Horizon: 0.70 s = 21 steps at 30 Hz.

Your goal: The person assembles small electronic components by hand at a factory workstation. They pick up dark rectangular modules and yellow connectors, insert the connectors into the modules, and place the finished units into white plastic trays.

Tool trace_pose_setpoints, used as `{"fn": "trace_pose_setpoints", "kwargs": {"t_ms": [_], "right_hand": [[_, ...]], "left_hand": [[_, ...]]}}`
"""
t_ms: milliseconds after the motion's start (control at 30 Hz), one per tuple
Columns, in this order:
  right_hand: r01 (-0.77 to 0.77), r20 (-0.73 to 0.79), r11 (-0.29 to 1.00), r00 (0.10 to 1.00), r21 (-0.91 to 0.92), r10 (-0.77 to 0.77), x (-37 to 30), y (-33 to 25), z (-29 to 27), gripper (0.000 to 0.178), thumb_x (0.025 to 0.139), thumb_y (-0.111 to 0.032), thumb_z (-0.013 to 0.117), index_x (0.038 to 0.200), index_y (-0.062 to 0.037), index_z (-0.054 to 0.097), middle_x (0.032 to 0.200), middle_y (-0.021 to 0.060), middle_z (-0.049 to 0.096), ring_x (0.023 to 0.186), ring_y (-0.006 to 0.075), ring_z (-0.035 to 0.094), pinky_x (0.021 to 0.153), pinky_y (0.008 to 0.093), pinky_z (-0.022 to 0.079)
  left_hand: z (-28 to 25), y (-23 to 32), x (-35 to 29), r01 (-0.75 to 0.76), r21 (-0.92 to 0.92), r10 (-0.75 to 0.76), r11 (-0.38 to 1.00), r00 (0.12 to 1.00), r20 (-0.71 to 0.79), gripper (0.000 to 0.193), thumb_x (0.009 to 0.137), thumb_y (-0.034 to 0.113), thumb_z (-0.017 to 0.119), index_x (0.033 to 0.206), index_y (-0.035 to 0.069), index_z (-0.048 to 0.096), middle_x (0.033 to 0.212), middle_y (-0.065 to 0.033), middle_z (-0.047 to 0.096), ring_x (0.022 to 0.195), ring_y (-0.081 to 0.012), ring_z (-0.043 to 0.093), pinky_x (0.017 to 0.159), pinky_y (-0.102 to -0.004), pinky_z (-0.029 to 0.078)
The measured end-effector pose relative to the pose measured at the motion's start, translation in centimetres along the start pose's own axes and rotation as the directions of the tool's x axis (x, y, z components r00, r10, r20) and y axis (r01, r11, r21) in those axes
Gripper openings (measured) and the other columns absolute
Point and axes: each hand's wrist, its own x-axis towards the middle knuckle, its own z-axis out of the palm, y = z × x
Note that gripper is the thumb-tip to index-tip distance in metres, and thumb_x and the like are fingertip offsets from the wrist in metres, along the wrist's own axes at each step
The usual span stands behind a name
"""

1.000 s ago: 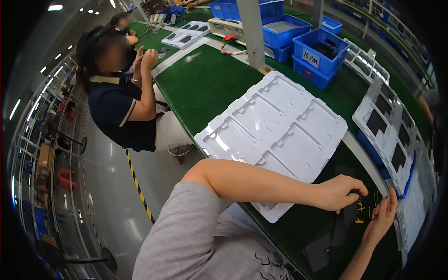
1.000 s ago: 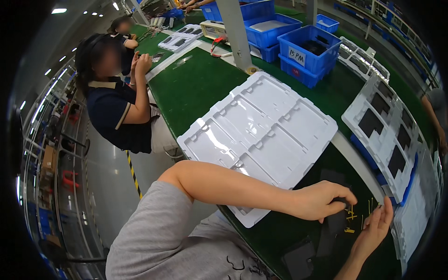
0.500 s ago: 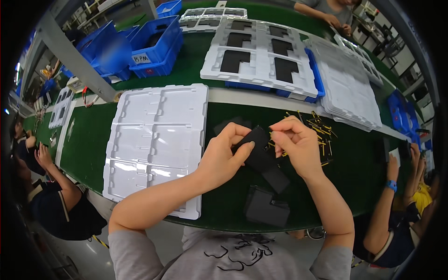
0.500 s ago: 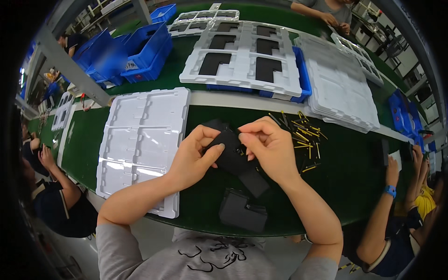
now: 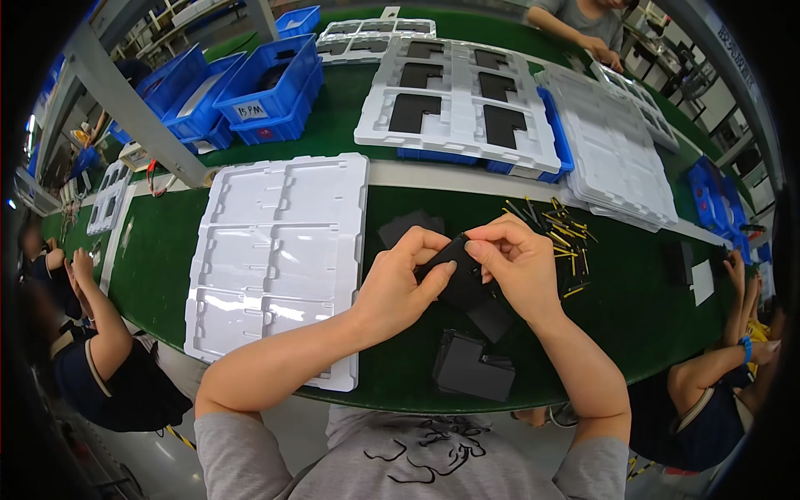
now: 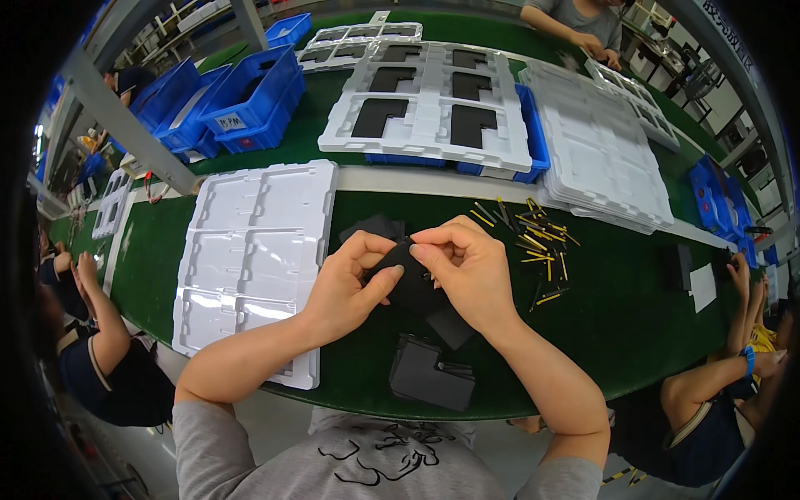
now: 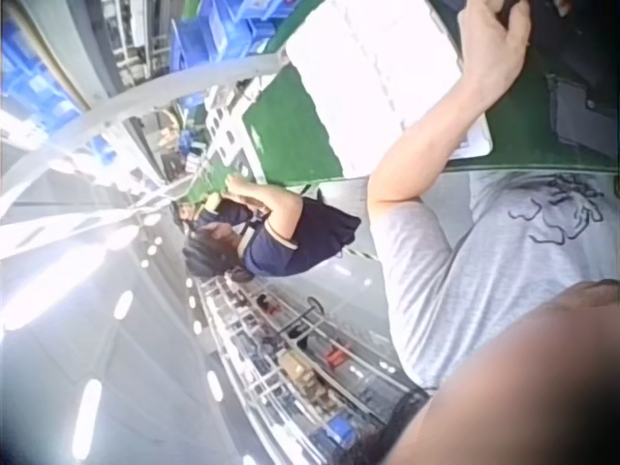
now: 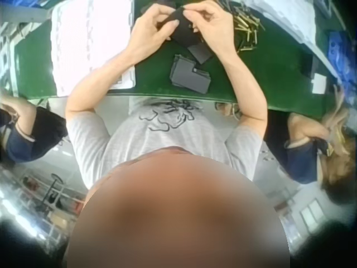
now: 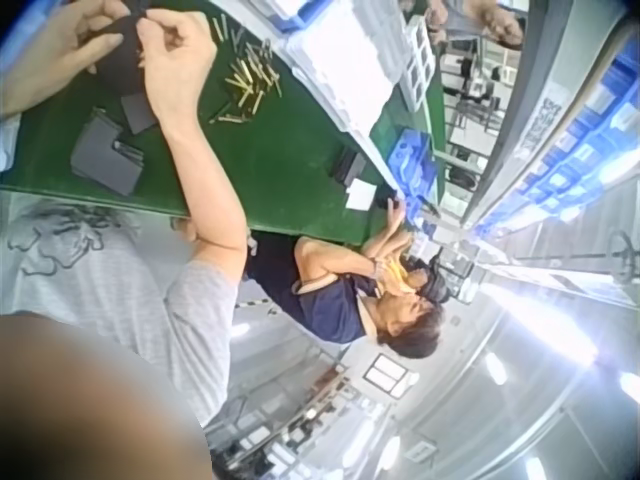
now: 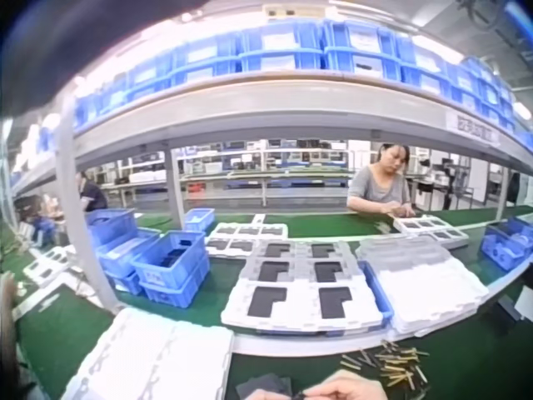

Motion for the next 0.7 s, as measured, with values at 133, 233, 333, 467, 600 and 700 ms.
{"fn": "trace_pose_setpoints", "kwargs": {"t_ms": [133, 233, 333, 467, 600, 700], "right_hand": [[-0.169, 0.068, 0.982, 0.984, 0.084, 0.163, 0.2, 0.2, -0.5, 0.013, 0.087, -0.011, 0.069, 0.093, 0.0005, 0.066, 0.073, 0.0013, 0.059, 0.057, 0.0051, 0.054, 0.051, 0.0195, 0.044], [-0.215, 0.123, 0.963, 0.973, 0.165, 0.197, 0.4, 0.4, -0.5, 0.017, 0.088, -0.017, 0.068, 0.090, -0.0004, 0.063, 0.066, 0.0009, 0.058, 0.055, 0.0048, 0.053, 0.050, 0.0196, 0.044], [-0.185, 0.116, 0.966, 0.979, 0.179, 0.166, 0.3, 0.7, -0.5, 0.018, 0.090, -0.018, 0.067, 0.088, -0.0001, 0.062, 0.067, 0.0011, 0.058, 0.055, 0.0045, 0.052, 0.049, 0.0195, 0.043], [-0.195, 0.123, 0.956, 0.977, 0.218, 0.171, 0.3, 1.1, -0.4, 0.020, 0.091, -0.019, 0.066, 0.090, 0.0001, 0.062, 0.068, 0.0014, 0.058, 0.054, 0.0046, 0.051, 0.049, 0.0193, 0.042], [-0.235, 0.179, 0.916, 0.966, 0.324, 0.184, 0.8, 1.3, -0.8, 0.022, 0.094, -0.020, 0.061, 0.095, 0.0017, 0.062, 0.075, 0.0033, 0.060, 0.059, 0.0057, 0.053, 0.055, 0.0202, 0.043], [-0.227, 0.249, 0.928, 0.956, 0.294, 0.155, 1.2, 1.2, -1.7, 0.021, 0.097, -0.018, 0.054, 0.100, 0.0013, 0.062, 0.082, 0.0063, 0.060, 0.067, 0.0096, 0.056, 0.059, 0.0222, 0.045]], "left_hand": [[0.0, -0.1, 0.1, 0.007, -0.053, -0.006, 0.999, 1.000, 0.019, 0.021, 0.094, 0.006, 0.057, 0.111, 0.001, 0.047, 0.090, -0.0043, 0.064, 0.076, -0.0062, 0.058, 0.062, -0.0218, 0.051], [-0.3, 0.1, 0.1, 0.028, -0.085, -0.026, 0.996, 0.999, 0.029, 0.021, 0.094, 0.006, 0.057, 0.112, 0.001, 0.047, 0.092, -0.0045, 0.064, 0.078, -0.0064, 0.059, 0.062, -0.0218, 0.051], [-0.3, 0.3, 0.1, 0.047, -0.082, -0.043, 0.996, 0.998, 0.049, 0.021, 0.094, 0.006, 0.058, 0.111, 0.002, 0.047, 0.094, -0.0042, 0.064, 0.080, -0.0064, 0.059, 0.062, -0.0216, 0.051], [-0.5, 0.0, 0.3, 0.029, -0.106, -0.023, 0.994, 0.998, 0.062, 0.025, 0.094, 0.006, 0.056, 0.117, 0.003, 0.047, 0.098, -0.0040, 0.063, 0.082, -0.0067, 0.059, 0.062, -0.0214, 0.051], [-1.1, 0.7, 0.4, -0.022, -0.163, 0.032, 0.986, 0.998, 0.058, 0.039, 0.095, 0.006, 0.052, 0.133, 0.006, 0.043, 0.106, -0.0052, 0.063, 0.086, -0.0076, 0.059, 0.063, -0.0216, 0.050], [-1.9, 0.8, 0.8, 0.019, -0.212, -0.008, 0.977, 0.999, 0.054, 0.047, 0.096, 0.006, 0.050, 0.142, 0.009, 0.038, 0.110, -0.0066, 0.063, 0.089, -0.0083, 0.059, 0.063, -0.0219, 0.050]]}}
